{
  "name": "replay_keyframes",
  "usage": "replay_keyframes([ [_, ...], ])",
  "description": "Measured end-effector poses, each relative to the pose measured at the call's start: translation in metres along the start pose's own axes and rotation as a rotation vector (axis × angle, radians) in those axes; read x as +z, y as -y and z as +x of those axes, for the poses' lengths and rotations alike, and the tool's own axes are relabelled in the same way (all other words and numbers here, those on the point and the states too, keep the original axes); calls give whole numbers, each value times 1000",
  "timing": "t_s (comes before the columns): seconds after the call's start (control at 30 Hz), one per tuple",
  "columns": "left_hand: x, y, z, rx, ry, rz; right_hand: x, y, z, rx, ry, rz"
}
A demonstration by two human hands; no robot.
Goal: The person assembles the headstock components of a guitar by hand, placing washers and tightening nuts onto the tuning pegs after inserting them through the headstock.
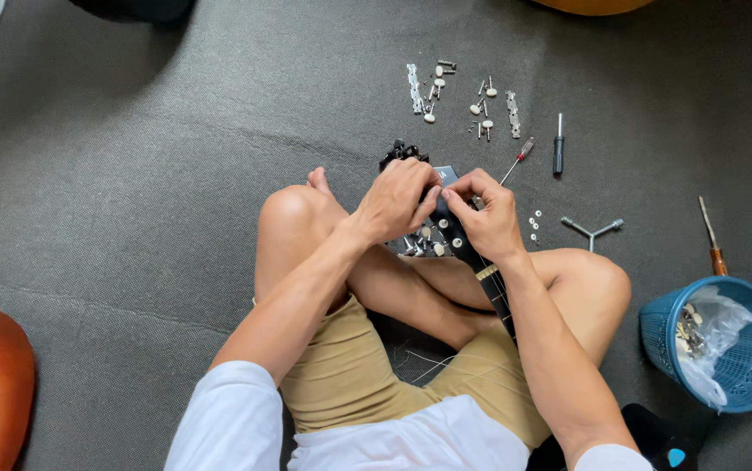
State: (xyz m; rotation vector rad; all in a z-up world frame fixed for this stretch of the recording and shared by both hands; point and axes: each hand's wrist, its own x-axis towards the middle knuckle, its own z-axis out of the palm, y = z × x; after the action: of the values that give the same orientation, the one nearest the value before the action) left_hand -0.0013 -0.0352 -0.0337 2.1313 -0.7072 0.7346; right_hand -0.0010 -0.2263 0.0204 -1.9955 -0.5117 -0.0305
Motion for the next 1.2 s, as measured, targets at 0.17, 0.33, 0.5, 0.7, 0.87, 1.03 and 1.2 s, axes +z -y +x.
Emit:
replay_keyframes([
  [0.17,-4,-8,9,0,-22,7,-14,31,-7,7,24,-67],
  [0.33,-19,-19,14,-45,4,-94,-44,81,-29,-64,-73,-119],
  [0.5,-38,-23,14,-125,90,-177,-67,108,-63,-70,-136,391],
  [0.7,-74,-31,11,-209,330,-150,-63,127,-98,-278,28,521],
  [0.87,-88,-48,-16,-286,446,-124,-67,84,-112,25,-129,-214],
  [1.03,-85,-52,-45,-336,583,-24,-61,29,-160,286,-122,-374],
  [1.2,-72,-44,-34,-553,661,18,-54,35,-172,360,-29,-441],
])
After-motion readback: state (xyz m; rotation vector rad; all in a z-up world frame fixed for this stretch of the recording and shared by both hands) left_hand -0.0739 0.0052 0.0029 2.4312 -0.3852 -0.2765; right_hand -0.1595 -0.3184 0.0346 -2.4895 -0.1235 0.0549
